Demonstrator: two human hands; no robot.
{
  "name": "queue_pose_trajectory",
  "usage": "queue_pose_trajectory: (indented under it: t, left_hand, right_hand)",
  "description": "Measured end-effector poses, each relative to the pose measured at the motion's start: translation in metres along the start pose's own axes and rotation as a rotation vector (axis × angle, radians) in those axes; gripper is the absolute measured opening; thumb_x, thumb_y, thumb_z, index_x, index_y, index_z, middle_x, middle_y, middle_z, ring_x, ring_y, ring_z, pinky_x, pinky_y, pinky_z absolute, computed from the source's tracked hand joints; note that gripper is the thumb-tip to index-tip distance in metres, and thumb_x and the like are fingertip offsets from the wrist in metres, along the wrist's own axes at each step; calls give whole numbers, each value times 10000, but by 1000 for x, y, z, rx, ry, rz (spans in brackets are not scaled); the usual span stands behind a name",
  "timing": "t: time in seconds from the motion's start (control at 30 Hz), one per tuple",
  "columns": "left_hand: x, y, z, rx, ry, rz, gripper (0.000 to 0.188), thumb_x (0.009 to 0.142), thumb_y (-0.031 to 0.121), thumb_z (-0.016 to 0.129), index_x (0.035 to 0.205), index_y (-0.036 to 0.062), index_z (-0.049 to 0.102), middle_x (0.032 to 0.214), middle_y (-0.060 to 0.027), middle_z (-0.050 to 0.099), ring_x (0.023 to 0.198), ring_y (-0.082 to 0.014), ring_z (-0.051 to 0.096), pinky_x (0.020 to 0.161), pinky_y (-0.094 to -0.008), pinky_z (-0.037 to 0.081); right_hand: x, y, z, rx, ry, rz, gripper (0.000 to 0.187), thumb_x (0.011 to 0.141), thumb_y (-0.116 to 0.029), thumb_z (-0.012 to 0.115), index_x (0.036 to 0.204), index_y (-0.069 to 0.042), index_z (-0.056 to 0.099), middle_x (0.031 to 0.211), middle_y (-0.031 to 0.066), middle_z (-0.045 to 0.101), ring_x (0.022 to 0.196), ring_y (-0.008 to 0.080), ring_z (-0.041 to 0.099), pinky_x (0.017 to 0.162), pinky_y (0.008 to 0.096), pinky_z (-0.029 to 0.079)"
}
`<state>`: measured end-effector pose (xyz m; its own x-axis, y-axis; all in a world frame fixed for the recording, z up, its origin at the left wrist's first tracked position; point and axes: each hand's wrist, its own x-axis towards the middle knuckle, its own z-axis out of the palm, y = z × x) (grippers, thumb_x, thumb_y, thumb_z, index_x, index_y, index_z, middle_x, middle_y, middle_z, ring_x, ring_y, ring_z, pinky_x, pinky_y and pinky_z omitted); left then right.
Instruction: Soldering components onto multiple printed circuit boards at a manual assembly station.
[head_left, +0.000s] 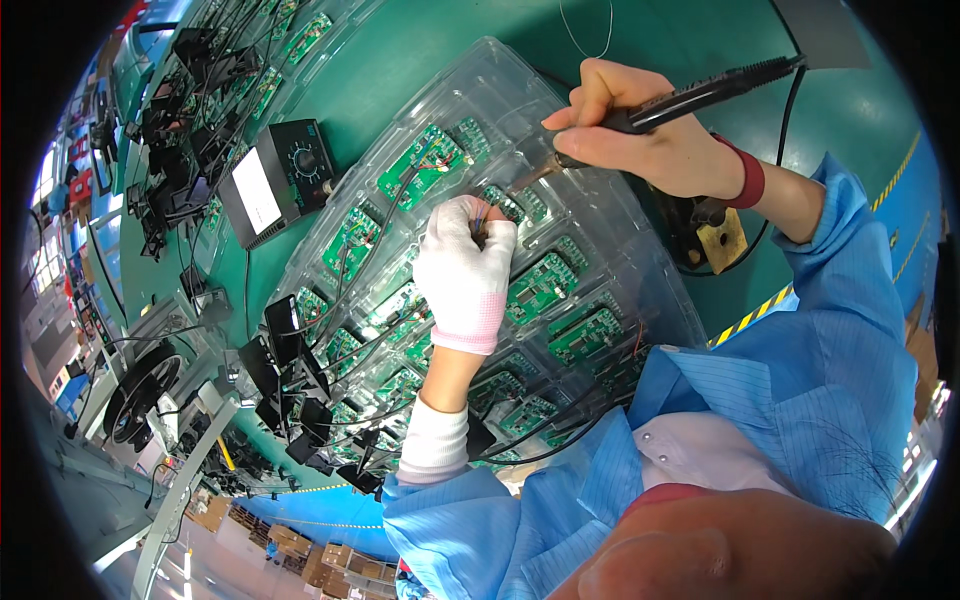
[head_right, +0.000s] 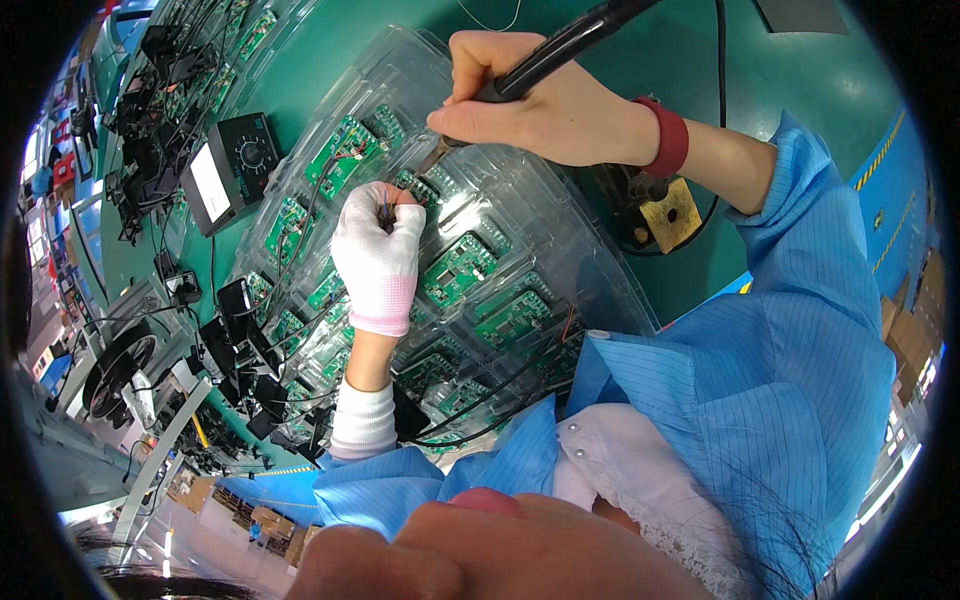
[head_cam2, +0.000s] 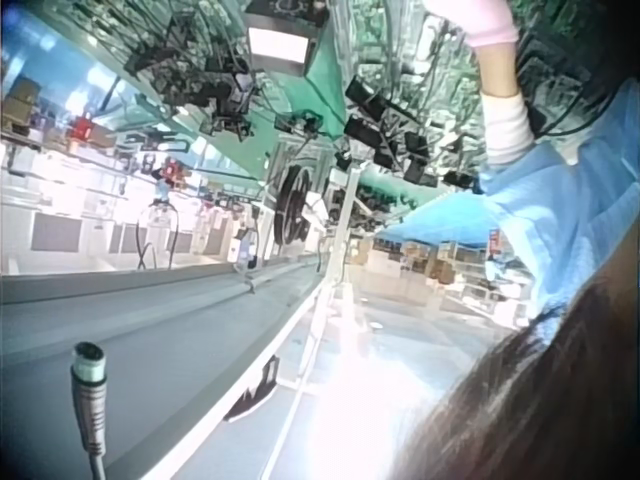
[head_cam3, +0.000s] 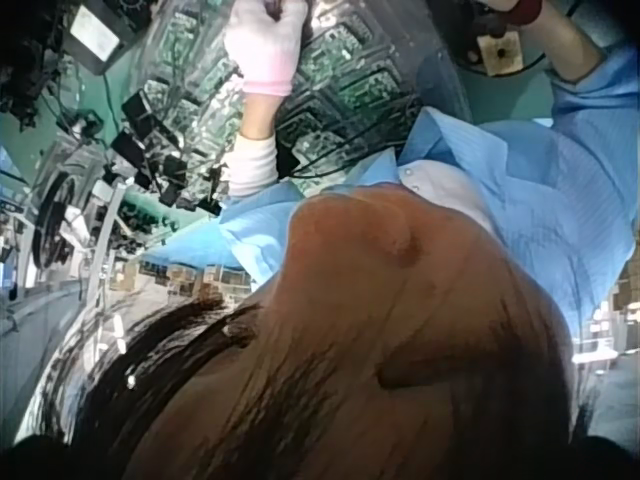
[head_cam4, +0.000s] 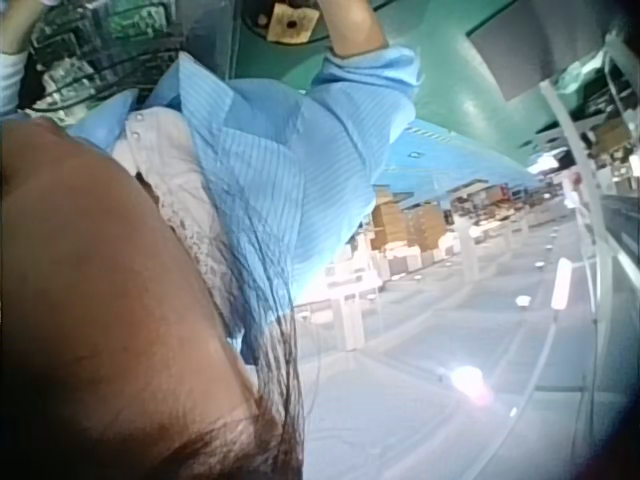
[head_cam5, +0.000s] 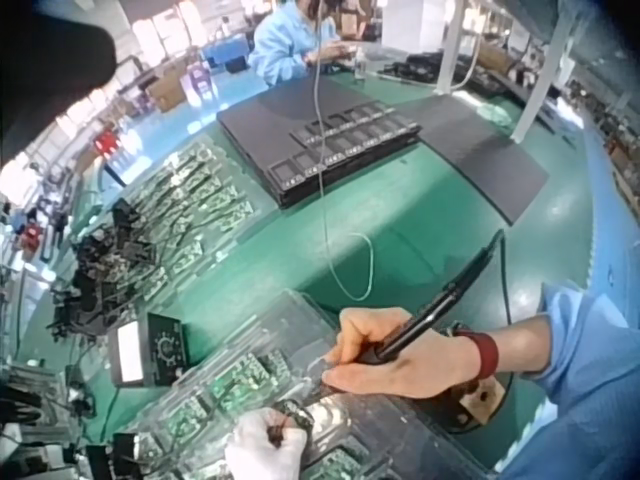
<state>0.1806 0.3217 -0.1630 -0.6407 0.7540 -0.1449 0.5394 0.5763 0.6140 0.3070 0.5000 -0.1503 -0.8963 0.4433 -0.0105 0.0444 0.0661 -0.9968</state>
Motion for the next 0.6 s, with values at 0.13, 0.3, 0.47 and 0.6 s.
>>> queue_pose_trajectory:
  t: [0.13, 0.3, 0.47, 0.6]
  left_hand:
    - [-1, -1, 0, -4, -7, -1, 149, 686, 89, 653, 818, 46, 598, 748, -61, 605, 572, -201, 547, 559, -306, 458]
    - [0, -4, -2, -43, -27, 15, 138, 703, 80, 647, 827, 44, 598, 742, -55, 601, 569, -187, 535, 554, -292, 449]
    - [-1, -3, -8, -220, -60, -4, 106, 739, 59, 629, 839, 40, 597, 728, -43, 596, 563, -157, 511, 544, -270, 433]
    - [0, -4, -8, -366, -65, -30, 85, 764, 44, 615, 847, 35, 599, 715, -34, 592, 557, -138, 492, 536, -256, 422]
  right_hand:
    - [0, 2, 0, 44, 29, 7, 196, 798, -39, 647, 718, -65, 470, 648, -1, 496, 761, 140, 597, 830, 294, 473]
    - [0, 1, 1, 49, 30, 11, 191, 804, -38, 643, 730, -66, 469, 660, 0, 505, 790, 142, 607, 799, 272, 469]
    - [0, 1, 2, 54, 39, 24, 189, 806, -35, 641, 742, -64, 465, 667, 2, 506, 813, 144, 616, 766, 250, 462]
    - [0, 2, 1, 51, 40, 21, 192, 807, -34, 641, 746, -65, 462, 670, 3, 505, 826, 144, 622, 748, 239, 457]
